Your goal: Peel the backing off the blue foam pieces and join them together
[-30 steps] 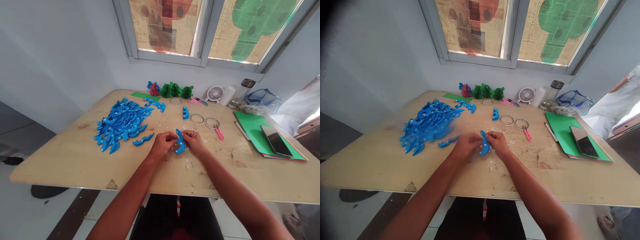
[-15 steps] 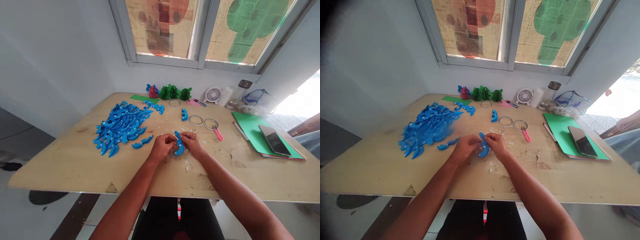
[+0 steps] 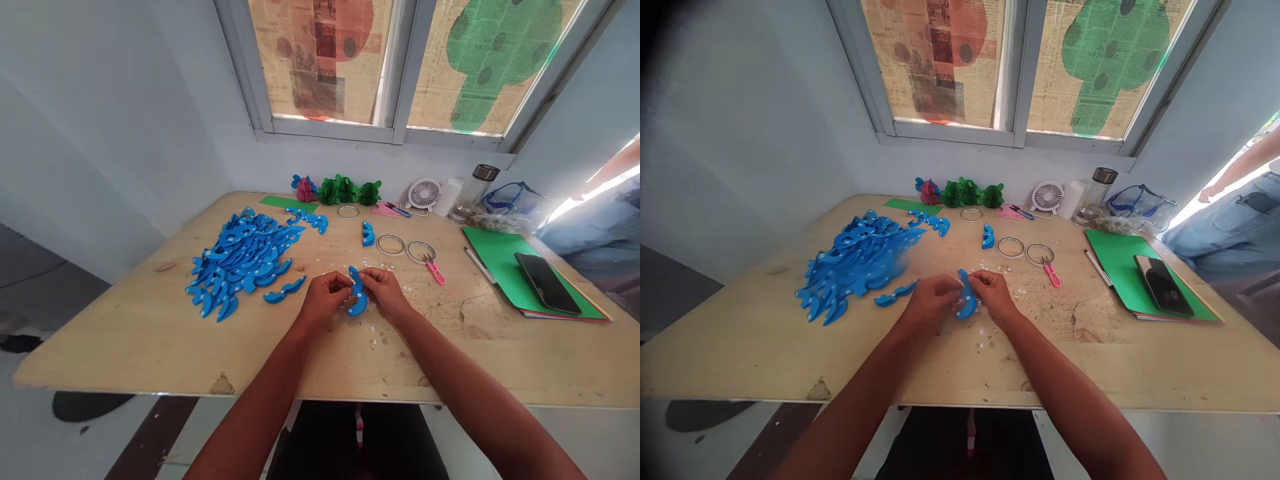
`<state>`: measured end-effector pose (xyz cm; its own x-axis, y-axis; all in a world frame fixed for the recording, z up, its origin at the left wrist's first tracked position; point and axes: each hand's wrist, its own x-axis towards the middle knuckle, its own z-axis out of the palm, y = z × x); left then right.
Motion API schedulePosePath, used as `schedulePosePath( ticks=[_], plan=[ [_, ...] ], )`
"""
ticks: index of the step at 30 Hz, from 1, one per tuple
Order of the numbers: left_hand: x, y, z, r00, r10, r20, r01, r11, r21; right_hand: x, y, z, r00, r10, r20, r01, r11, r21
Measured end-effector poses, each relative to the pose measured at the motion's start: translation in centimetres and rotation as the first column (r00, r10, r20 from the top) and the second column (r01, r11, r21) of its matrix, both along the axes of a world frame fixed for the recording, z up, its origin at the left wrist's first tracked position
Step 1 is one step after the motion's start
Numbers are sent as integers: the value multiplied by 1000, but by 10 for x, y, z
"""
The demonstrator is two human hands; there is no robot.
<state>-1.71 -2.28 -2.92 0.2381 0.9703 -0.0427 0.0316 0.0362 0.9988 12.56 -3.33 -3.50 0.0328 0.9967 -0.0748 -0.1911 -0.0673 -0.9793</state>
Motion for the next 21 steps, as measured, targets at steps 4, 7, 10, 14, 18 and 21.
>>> schedulePosePath(
  ticks=[4,7,10,14,18,21],
  plan=[
    [0,-1,2,1000,-5,-10,5,1000,14,0,1,-1,998,-22,59,20,999,29],
    [-1,-1,3,1000,-9,-6,9,1000,26,0,1,-2,994,-16,108,10,999,51],
    [-1,-1,3,1000,-12,-16,12,1000,29,0,0,-1,992,-15,129,7,998,62],
    [-1,1,0,999,-35,-25,36,999,34,1,-1,1,990,-11,140,0,997,79],
    [-2,3,-2,998,-53,-17,53,998,19,0,-2,3,988,-3,157,-10,996,86],
    [-1,2,-2,999,-45,-18,45,999,20,-1,-2,4,986,-17,165,5,997,77]
  ],
)
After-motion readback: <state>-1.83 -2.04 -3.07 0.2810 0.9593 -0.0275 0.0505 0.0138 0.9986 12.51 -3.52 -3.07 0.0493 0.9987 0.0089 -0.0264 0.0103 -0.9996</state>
